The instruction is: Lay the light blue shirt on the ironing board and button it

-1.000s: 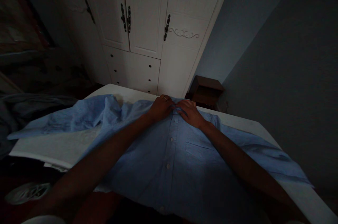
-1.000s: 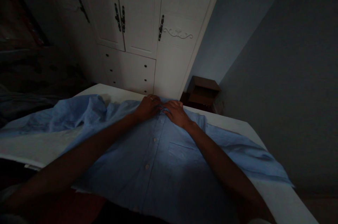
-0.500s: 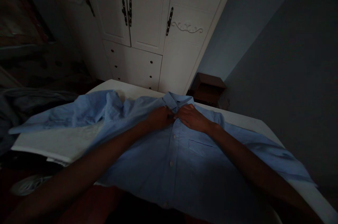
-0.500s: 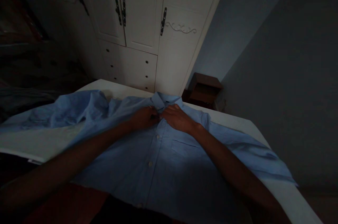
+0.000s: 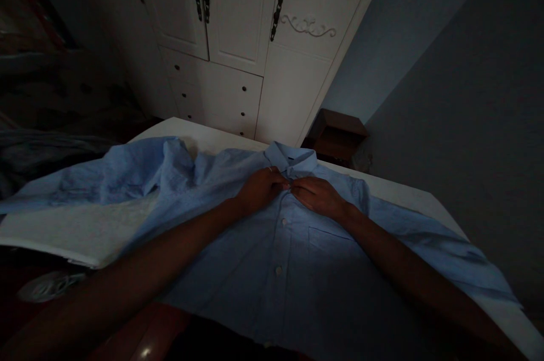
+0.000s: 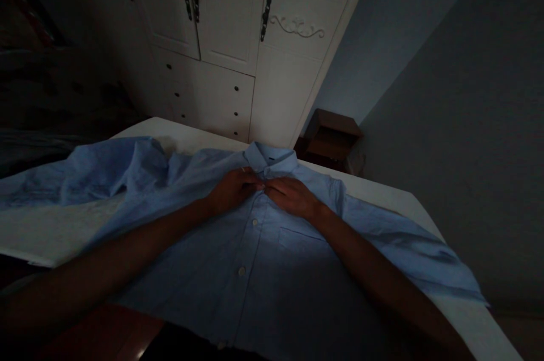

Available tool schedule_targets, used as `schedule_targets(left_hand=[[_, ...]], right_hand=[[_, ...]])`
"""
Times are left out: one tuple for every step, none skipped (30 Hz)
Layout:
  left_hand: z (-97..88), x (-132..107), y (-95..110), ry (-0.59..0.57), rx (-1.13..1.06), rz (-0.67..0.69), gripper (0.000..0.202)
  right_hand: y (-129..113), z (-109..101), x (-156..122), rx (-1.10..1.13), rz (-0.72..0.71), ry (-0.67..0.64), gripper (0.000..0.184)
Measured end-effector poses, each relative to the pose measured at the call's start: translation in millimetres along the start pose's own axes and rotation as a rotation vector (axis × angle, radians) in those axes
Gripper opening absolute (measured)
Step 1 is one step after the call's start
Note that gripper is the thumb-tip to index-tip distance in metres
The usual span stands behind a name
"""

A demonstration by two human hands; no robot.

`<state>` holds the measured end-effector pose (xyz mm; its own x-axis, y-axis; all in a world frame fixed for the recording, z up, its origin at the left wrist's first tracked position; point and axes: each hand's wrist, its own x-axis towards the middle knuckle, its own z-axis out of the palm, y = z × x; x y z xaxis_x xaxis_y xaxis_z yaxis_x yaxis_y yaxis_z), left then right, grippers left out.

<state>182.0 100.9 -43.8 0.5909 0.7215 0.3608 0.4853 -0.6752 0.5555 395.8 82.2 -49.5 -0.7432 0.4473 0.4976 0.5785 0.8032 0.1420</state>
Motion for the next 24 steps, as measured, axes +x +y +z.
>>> schedule_targets(left_hand=[[0.8, 0.0, -1.0, 0.010, -0.019, 0.001, 0.018], [1.6, -0.1, -2.0, 0.012, -0.030, 0.003, 0.018], [2.5, -0.3, -3.1, 0.012, -0.038, 0.004, 0.018], [3.4, -0.5, -4.0, 0.012, -0.045, 0.005, 0.018], [4.3, -0.7, -4.8, 0.014, -0.052, 0.007, 0.019], [5.0, -0.8, -5.3, 0.017, -0.059, 0.010, 0.019], [5.7, -0.9, -5.6, 0.021, -0.065, 0.015, 0.018], [6.1, -0.9, -5.6, 0.025, -0.069, 0.020, 0.018], [6.4, -0.9, -5.5, 0.029, -0.073, 0.026, 0.018], [6.4, -0.8, -5.3, 0.028, -0.078, 0.034, 0.018], [6.2, -0.8, -4.9, 0.027, -0.085, 0.041, 0.018], [5.7, -1.0, -4.4, 0.022, -0.097, 0.046, 0.019], [5.0, -1.4, -3.8, 0.011, -0.113, 0.052, 0.020], [4.0, -2.0, -2.9, -0.004, -0.129, 0.058, 0.022], [2.9, -2.9, -1.8, -0.021, -0.143, 0.061, 0.023], [1.7, -4.0, -0.2, -0.032, -0.150, 0.057, 0.023], [0.7, -5.4, 1.7, -0.041, -0.148, 0.049, 0.021], [-0.1, -6.8, 3.9, -0.046, -0.136, 0.037, 0.020], [-0.5, -8.2, 6.2, -0.048, -0.112, 0.023, 0.021], [-0.4, -9.5, 8.5, -0.049, -0.082, 0.010, 0.025], [0.2, -10.4, 10.5, -0.049, -0.050, -0.003, 0.030], [1.3, -11.1, 12.1, -0.049, -0.019, -0.016, 0.032], [2.8, -11.4, 13.2, -0.045, 0.009, -0.034, 0.029], [4.5, -11.4, 13.9, -0.035, 0.032, -0.056, 0.025]], right_hand=[[-0.2, 1.1, -0.6, 0.002, 0.011, 0.008, 0.026], [-0.3, 2.0, -1.1, -0.003, 0.016, 0.018, 0.026], [-0.2, 2.7, -1.5, -0.013, 0.014, 0.030, 0.026], [-0.2, 3.1, -1.8, -0.026, 0.011, 0.042, 0.026], [-0.1, 3.2, -1.9, -0.039, 0.006, 0.054, 0.025], [-0.1, 3.1, -1.8, -0.053, -0.002, 0.067, 0.025], [-0.1, 2.8, -1.5, -0.067, -0.016, 0.081, 0.024], [-0.1, 2.3, -1.1, -0.079, -0.034, 0.100, 0.022], [-0.1, 1.7, -0.5, -0.090, -0.052, 0.122, 0.020], [-0.2, 1.0, 0.1, -0.097, -0.071, 0.145, 0.019], [-0.2, 0.4, 0.6, -0.102, -0.088, 0.166, 0.017], [-0.2, -0.3, 1.1, -0.103, -0.103, 0.180, 0.015], [-0.2, -0.8, 1.5, -0.101, -0.114, 0.187, 0.013], [-0.2, -1.2, 1.8, -0.098, -0.120, 0.189, 0.012], [-0.2, -1.4, 2.1, -0.094, -0.123, 0.190, 0.012], [-0.1, -1.6, 2.3, -0.090, -0.123, 0.190, 0.011], [0.0, -1.6, 2.5, -0.087, -0.122, 0.190, 0.011], [0.0, -1.5, 2.6, -0.085, -0.122, 0.191, 0.010], [0.1, -1.3, 2.6, -0.083, -0.124, 0.191, 0.011], [0.3, -1.0, 2.4, -0.081, -0.126, 0.189, 0.011], [0.5, -0.6, 2.0, -0.078, -0.129, 0.187, 0.012], [0.7, 0.0, 1.4, -0.072, -0.126, 0.181, 0.013], [1.0, 0.6, 0.6, -0.066, -0.115, 0.169, 0.014], [1.3, 1.2, -0.3, -0.058, -0.095, 0.150, 0.015]])
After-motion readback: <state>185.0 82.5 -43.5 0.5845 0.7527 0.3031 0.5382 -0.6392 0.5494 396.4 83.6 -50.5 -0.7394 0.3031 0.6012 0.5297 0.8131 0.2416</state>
